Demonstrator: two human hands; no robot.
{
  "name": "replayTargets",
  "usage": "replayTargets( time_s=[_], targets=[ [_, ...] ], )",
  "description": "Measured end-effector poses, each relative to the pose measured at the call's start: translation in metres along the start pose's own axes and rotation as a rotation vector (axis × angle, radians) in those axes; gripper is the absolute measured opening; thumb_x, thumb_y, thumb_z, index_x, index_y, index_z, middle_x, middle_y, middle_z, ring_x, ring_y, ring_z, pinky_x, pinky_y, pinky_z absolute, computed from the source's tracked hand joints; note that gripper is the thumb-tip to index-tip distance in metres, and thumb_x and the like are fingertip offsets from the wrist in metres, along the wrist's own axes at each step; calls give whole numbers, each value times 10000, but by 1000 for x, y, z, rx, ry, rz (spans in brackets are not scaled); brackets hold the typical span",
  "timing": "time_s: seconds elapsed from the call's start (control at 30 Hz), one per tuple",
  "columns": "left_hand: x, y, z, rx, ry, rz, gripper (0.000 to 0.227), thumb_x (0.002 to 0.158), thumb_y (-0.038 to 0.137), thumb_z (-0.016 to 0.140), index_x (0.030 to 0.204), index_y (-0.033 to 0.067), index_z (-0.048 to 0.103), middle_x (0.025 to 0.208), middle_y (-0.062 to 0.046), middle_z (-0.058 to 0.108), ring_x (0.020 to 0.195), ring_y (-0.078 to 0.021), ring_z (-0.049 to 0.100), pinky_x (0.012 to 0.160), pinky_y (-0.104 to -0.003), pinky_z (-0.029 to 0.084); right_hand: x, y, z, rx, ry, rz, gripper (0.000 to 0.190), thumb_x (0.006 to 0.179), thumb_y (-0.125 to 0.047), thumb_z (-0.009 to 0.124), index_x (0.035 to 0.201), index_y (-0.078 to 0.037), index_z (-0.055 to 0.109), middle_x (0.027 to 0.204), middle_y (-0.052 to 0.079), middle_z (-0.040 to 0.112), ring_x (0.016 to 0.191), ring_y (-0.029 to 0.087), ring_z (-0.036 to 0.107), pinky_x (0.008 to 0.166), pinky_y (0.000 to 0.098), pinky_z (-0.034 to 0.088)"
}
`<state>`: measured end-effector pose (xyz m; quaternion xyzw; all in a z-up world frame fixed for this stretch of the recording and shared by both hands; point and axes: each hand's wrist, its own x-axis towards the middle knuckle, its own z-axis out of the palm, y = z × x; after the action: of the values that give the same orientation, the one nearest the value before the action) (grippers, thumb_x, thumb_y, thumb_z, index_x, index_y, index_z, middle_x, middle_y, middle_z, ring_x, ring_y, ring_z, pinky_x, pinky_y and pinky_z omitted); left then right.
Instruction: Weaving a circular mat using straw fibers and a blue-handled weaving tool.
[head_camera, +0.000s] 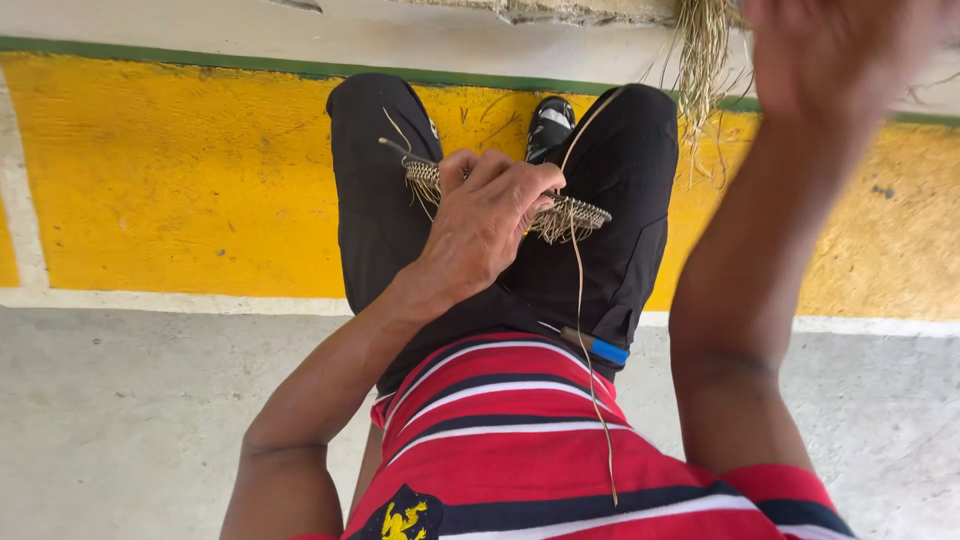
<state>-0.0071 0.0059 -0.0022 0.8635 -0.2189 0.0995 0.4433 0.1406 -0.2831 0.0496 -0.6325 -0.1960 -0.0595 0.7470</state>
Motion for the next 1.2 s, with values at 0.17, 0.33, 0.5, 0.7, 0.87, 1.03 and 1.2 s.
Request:
replayTargets(
  time_s=[0.17,0.33,0.5,0.7,0.87,1.03,1.2],
  targets=[
    [2,-6,3,8,49,91,314,981,67,688,1269,139,586,1087,33,681,1037,-198,599,1018,-415,340,-78,13,9,338,-135,185,138,1093,-117,526,1100,-28,632,828,161,675,667,225,664,568,400,573],
    [-1,-3,4,-38,96,83,283,1005,218,718,1246,134,595,1088,26,688,1043,-194,600,1014,-414,333,-119,-15,73,224,-241,489,280,1071,-30,576,1342,-34,507,934,150,698,729,200,696,624,325,591],
    [3,3,-3,-46,115,100,309,1029,364,634,1188,99,651,1062,6,694,1036,-189,595,1021,-415,326,-122,-23,85,-136,-325,679,220,1028,-23,582,1245,14,594,839,74,680,588,66,577,496,221,460],
    [7,8,2,-49,108,-6,244,1113,255,567,1060,81,730,969,21,723,959,-160,591,1000,-399,319,-132,-62,15,-162,-625,530,214,1056,-88,526,1165,14,680,667,12,599,491,35,472,441,195,380],
    [8,10,0,-29,87,-20,252,1110,249,561,1067,84,746,941,21,718,949,-162,595,1000,-403,321,-183,-72,-143,274,-859,-241,178,912,-185,665,747,-184,600,637,-59,527,456,33,420,403,273,256],
    [14,9,-9,-35,40,-28,228,1083,306,588,1101,112,706,1021,21,719,986,-179,600,1024,-408,324,-146,-47,21,-27,-247,-72,55,993,-154,637,1043,-171,623,986,55,691,1001,198,607,944,370,442],
    [10,-3,-18,-7,-66,36,192,1048,237,678,1196,117,657,1092,-4,677,1067,-221,581,1035,-406,345,-148,-8,96,-253,-50,-40,102,940,-101,732,953,-173,661,1033,66,689,1090,224,621,1053,439,507]
  ],
)
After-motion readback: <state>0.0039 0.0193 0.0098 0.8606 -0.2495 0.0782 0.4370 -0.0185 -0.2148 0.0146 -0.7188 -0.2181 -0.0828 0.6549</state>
